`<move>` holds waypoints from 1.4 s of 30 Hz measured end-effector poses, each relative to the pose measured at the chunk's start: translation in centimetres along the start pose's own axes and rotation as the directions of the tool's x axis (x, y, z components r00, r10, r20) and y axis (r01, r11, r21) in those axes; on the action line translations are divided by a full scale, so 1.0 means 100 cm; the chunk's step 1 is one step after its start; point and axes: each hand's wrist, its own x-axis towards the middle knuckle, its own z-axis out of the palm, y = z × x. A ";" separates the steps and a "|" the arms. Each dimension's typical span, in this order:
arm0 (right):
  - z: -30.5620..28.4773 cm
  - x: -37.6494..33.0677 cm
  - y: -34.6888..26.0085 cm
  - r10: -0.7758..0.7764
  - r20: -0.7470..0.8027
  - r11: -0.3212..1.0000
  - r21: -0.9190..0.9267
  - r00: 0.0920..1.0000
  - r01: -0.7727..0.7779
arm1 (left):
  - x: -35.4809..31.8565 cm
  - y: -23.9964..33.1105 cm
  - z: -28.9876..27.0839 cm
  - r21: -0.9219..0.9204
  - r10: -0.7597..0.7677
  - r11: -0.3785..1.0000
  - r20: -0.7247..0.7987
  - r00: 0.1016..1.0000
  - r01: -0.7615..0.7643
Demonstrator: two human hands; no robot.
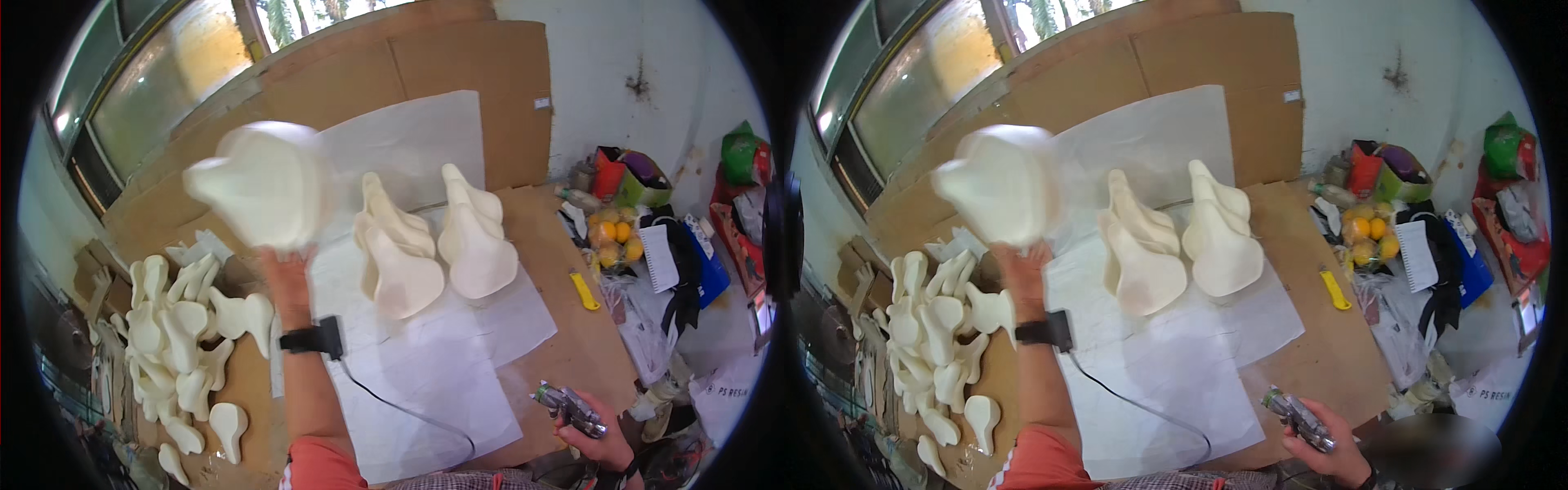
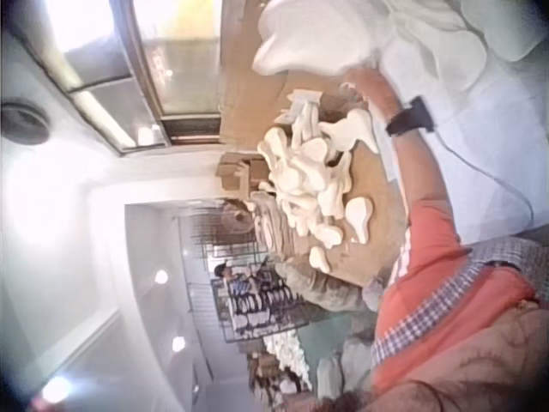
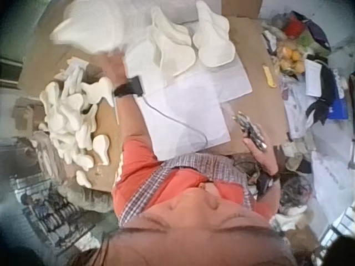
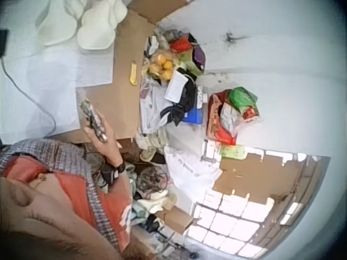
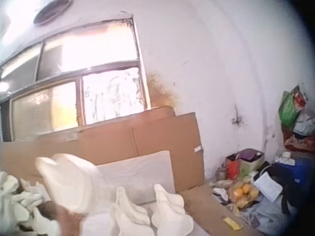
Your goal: Removing molded foam saddle components from a transport bag and arranging them on a workstation for inspection or coating.
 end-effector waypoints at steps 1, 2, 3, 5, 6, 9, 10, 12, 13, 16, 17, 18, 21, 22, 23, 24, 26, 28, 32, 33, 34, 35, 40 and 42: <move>-0.002 0.005 0.003 -0.019 0.048 0.995 -0.092 0.999 0.023 | -0.005 0.032 0.009 0.197 0.300 0.940 -0.086 0.950 -0.279; 0.001 0.008 0.002 -0.040 0.132 0.984 -0.167 0.990 0.062 | -0.007 0.082 -0.020 0.198 0.357 0.925 -0.155 0.921 -0.325; 0.006 0.013 -0.002 -0.036 0.141 0.985 -0.164 0.989 0.059 | -0.017 0.090 -0.026 0.372 0.451 0.847 -0.128 0.883 -0.379; 0.017 0.023 -0.014 -0.142 0.088 0.986 -0.075 0.986 0.149 | -0.028 0.094 -0.068 0.367 0.322 0.902 -0.216 0.922 -0.229; 0.013 0.026 -0.014 -0.244 0.094 0.961 -0.108 0.965 0.254 | -0.034 0.071 -0.076 0.367 0.225 0.923 -0.270 0.936 -0.116; 0.032 0.023 -0.036 -0.361 0.021 0.932 0.053 0.932 0.359 | -0.058 0.001 -0.120 0.471 -0.027 0.857 -0.359 0.933 0.206; 0.033 0.023 -0.036 -0.340 0.012 0.937 0.089 0.940 0.337 | -0.060 -0.030 -0.120 0.509 -0.097 0.815 -0.352 0.931 0.277; 0.020 0.021 -0.028 -0.304 0.032 0.953 -0.007 0.952 0.304 | -0.059 -0.083 -0.112 0.578 -0.216 0.723 -0.332 0.918 0.379; 0.012 0.019 -0.023 -0.257 0.058 0.961 -0.089 0.965 0.262 | -0.055 -0.107 -0.109 0.608 -0.268 0.678 -0.318 0.909 0.413; 0.003 0.015 -0.023 -0.187 -0.060 0.970 -0.171 0.981 0.175 | -0.038 -0.151 -0.134 0.763 -0.185 0.557 -0.270 0.945 0.327; 0.003 0.015 -0.025 -0.104 -0.114 0.985 -0.151 0.988 0.087 | -0.033 -0.163 -0.150 0.860 -0.093 0.472 -0.170 0.981 0.193; -0.005 0.019 -0.022 -0.113 -0.216 0.978 -0.195 0.970 0.070 | -0.030 -0.191 -0.101 0.915 -0.158 0.254 -0.280 0.947 0.313; -0.009 0.025 -0.022 -0.127 -0.316 0.989 -0.117 0.940 0.095 | -0.021 -0.196 -0.105 0.973 -0.058 -0.111 -0.211 0.976 0.204; -0.007 0.028 -0.029 -0.123 -0.311 0.990 -0.109 0.942 0.093 | -0.018 -0.195 -0.124 0.971 -0.054 -0.120 -0.213 0.976 0.205; 0.001 0.032 -0.040 -0.188 -0.304 0.982 -0.053 0.934 0.180 | -0.016 -0.179 -0.161 0.989 -0.105 0.018 -0.142 0.984 0.144; 0.006 0.037 -0.048 -0.254 -0.324 0.964 -0.010 0.911 0.265 | -0.014 -0.172 -0.168 0.981 -0.164 0.176 -0.049 0.985 0.078; 0.006 0.041 -0.051 -0.242 -0.311 0.966 0.008 0.919 0.257 | -0.019 -0.170 -0.164 0.969 -0.087 0.220 -0.100 0.991 0.117; -0.005 0.046 -0.043 -0.196 -0.297 0.980 -0.031 0.935 0.195 | -0.027 -0.162 -0.122 0.888 -0.050 0.423 -0.174 0.983 0.179; -0.023 0.049 -0.005 -0.112 -0.270 0.992 0.025 0.956 0.123 | -0.019 -0.170 -0.026 0.662 -0.292 0.712 -0.025 0.956 0.235; -0.024 0.048 0.000 -0.109 -0.272 0.992 0.024 0.956 0.120 | -0.018 -0.192 -0.012 0.623 -0.355 0.727 -0.021 0.935 0.290; -0.025 0.048 0.009 -0.111 -0.272 0.992 0.022 0.956 0.122 | -0.017 -0.216 0.001 0.583 -0.416 0.737 -0.010 0.909 0.344; -0.023 0.047 0.017 -0.114 -0.273 0.992 0.020 0.955 0.124 | -0.016 -0.241 0.008 0.552 -0.504 0.737 0.062 0.862 0.391; -0.006 0.033 0.022 -0.086 -0.300 0.993 0.050 0.950 0.105 | -0.018 -0.341 -0.020 0.790 -0.594 0.489 -0.009 0.804 0.370; -0.007 0.023 0.029 -0.058 -0.270 0.998 -0.035 0.961 0.050 | -0.027 -0.337 -0.020 0.894 -0.552 0.381 0.017 0.834 0.235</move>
